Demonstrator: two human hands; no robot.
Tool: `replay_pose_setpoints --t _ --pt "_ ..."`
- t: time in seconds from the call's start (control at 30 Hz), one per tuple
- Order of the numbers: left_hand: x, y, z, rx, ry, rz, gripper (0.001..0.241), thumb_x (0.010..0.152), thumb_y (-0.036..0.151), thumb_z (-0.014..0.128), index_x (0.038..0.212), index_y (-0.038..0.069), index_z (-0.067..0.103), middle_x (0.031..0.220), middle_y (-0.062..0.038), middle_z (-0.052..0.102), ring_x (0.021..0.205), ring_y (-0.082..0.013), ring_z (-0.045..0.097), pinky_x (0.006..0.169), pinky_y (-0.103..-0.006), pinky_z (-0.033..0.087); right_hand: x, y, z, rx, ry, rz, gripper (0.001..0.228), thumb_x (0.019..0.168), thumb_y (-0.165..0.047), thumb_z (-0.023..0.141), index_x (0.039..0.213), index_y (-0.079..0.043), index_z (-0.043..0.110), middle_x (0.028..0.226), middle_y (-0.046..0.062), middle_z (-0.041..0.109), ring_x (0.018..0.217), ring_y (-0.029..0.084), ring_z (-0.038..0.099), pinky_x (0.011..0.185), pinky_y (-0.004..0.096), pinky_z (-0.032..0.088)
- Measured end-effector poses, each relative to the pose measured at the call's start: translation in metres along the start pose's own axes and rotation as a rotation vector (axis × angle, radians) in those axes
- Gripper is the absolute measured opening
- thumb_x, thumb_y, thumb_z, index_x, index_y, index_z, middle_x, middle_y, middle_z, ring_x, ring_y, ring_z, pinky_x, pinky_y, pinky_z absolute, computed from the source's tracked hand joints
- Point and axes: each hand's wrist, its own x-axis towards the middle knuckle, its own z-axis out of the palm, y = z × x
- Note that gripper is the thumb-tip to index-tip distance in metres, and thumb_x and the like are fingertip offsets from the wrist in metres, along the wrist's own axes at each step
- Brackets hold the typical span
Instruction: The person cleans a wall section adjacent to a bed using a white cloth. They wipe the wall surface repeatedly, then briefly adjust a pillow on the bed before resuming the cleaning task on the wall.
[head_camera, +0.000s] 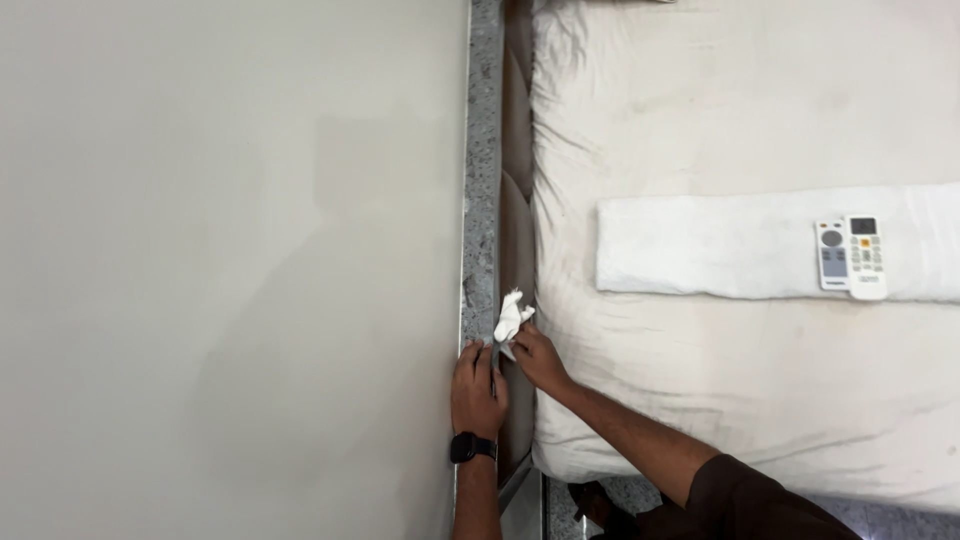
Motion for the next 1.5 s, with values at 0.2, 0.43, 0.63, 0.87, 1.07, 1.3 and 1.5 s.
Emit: replay_pose_setpoints --t 0.2,0.43,0.63,0.87,1.07,1.3,1.5 --pt "0.005 0.003 -0.005 -0.008 -0.030 -0.006 0.036 0.089 0.008 0.062 0.123 -0.004 0.064 0.135 -0.025 0.060 0.130 -0.0426 0.056 0.109 -0.0497 0.046 -0.051 0.003 0.011 -0.036 0.105 -0.073 0.017 0.088 0.001 0.063 0.104 0.002 0.069 0.105 0.015 0.065 0.093 0.030 0.067 0.080 0.038 0.052" --pt "0.010 0.007 -0.010 0.012 -0.029 -0.007 0.038 0.088 0.010 0.062 0.123 -0.004 0.065 0.134 -0.025 0.061 0.129 -0.0432 0.056 0.109 -0.0499 0.045 -0.114 -0.011 0.029 -0.050 0.100 0.097 0.017 0.087 -0.004 0.068 0.103 0.001 0.063 0.093 0.016 0.066 0.085 0.030 0.068 0.074 0.041 0.053" --pt "0.006 0.011 -0.012 -0.006 -0.042 -0.008 0.040 0.091 0.012 0.061 0.127 -0.005 0.063 0.138 -0.025 0.058 0.134 -0.0421 0.053 0.112 -0.0486 0.044 -0.152 0.003 0.040 -0.048 0.064 0.090 0.021 0.086 -0.006 0.069 0.104 0.001 0.062 0.096 0.020 0.066 0.089 0.031 0.067 0.077 0.044 0.052" --pt "-0.035 -0.009 0.001 -0.029 -0.157 -0.003 0.056 0.097 0.020 0.057 0.147 -0.004 0.049 0.157 -0.021 0.045 0.149 -0.0406 0.035 0.123 -0.0499 0.028 -0.170 -0.046 0.047 0.006 0.019 0.097 0.020 0.085 -0.008 0.071 0.099 0.003 0.062 0.090 0.020 0.068 0.082 0.033 0.068 0.072 0.044 0.052" --pt "-0.097 0.005 -0.024 -0.023 -0.188 -0.027 0.059 0.098 0.027 0.056 0.150 0.002 0.047 0.162 -0.019 0.038 0.150 -0.0390 0.031 0.122 -0.0534 0.022 -0.167 0.020 0.067 -0.140 0.141 0.101 0.020 0.085 -0.009 0.072 0.093 0.003 0.057 0.085 0.021 0.067 0.078 0.033 0.066 0.068 0.044 0.051" --pt "-0.119 0.014 -0.034 0.072 -0.217 -0.012 0.064 0.103 0.043 0.049 0.153 0.004 0.043 0.163 -0.017 0.035 0.152 -0.0376 0.029 0.123 -0.0536 0.020 -0.177 -0.022 0.056 0.003 0.078 0.090 0.019 0.092 -0.013 0.065 0.102 0.002 0.063 0.093 0.022 0.073 0.084 0.034 0.071 0.073 0.044 0.054" --pt "-0.121 0.012 -0.035 0.047 -0.211 -0.004 0.061 0.106 0.040 0.042 0.154 0.003 0.042 0.165 -0.017 0.036 0.153 -0.0375 0.028 0.125 -0.0533 0.019 -0.198 0.051 0.071 -0.228 -0.043 0.228 0.025 0.082 -0.016 0.076 0.092 0.005 0.066 0.092 0.025 0.072 0.084 0.036 0.071 0.074 0.045 0.054"
